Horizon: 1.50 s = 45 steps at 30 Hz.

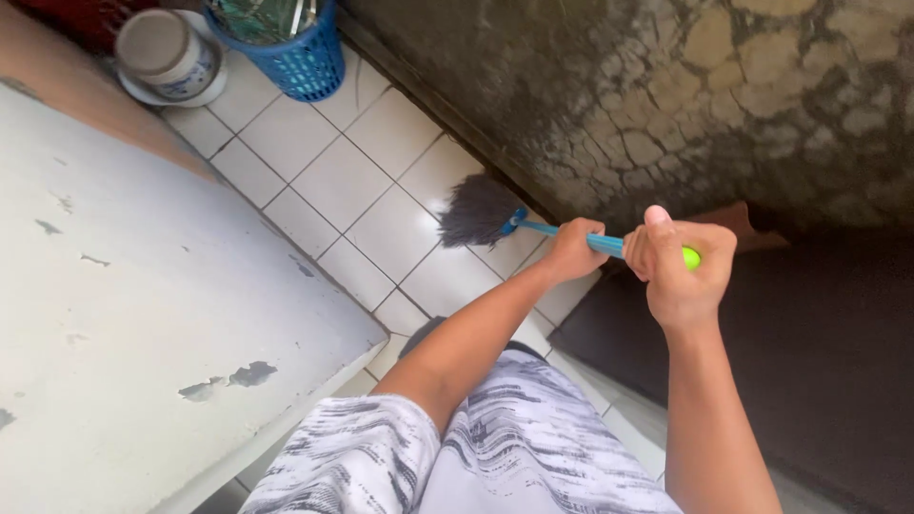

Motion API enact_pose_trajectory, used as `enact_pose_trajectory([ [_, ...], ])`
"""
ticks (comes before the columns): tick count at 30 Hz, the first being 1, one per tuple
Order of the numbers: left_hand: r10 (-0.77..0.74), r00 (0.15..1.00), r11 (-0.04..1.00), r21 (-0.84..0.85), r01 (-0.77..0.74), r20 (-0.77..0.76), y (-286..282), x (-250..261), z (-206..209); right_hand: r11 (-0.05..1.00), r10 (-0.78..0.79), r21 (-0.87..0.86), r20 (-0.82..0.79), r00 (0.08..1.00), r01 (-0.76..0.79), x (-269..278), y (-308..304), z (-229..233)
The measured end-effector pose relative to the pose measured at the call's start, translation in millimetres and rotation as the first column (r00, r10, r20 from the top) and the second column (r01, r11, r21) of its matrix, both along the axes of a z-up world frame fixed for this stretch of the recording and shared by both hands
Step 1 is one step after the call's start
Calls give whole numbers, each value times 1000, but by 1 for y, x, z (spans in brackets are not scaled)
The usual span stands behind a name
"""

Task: The recorder prepares a mop in a bucket of water and then mops a tiled floor in an outdoor area.

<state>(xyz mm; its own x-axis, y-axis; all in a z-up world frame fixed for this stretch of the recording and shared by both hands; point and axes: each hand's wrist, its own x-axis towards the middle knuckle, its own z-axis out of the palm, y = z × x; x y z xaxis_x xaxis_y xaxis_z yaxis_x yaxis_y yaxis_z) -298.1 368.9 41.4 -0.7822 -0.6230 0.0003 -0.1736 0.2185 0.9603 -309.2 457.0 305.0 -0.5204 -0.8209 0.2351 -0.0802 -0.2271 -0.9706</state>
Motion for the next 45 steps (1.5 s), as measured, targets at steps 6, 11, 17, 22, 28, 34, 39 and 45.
enact_pose_trajectory([
  [6,-155,965,988,30,152,213,21,26,48,997,-56,-48,21,998,57,16,27,1],
  [11,-122,915,992,10,128,385,20,86,66,999,-14,-41,89,996,18,43,34,8],
  [17,-5,952,999,-44,19,305,35,175,24,998,54,-28,208,977,-49,91,44,1],
  [22,-50,989,985,172,26,136,57,207,41,992,34,108,226,974,-60,97,66,2],
  [28,155,985,987,-24,-157,-81,122,160,13,982,107,126,230,967,-138,82,125,32],
  [34,134,948,979,-111,-172,-289,182,86,15,977,35,210,37,999,-42,63,185,31],
  [39,3,971,985,168,38,-238,219,48,-27,931,30,343,-415,910,125,54,211,9],
  [45,-106,994,992,63,105,1,234,31,11,949,13,300,-349,937,99,36,237,-4],
])
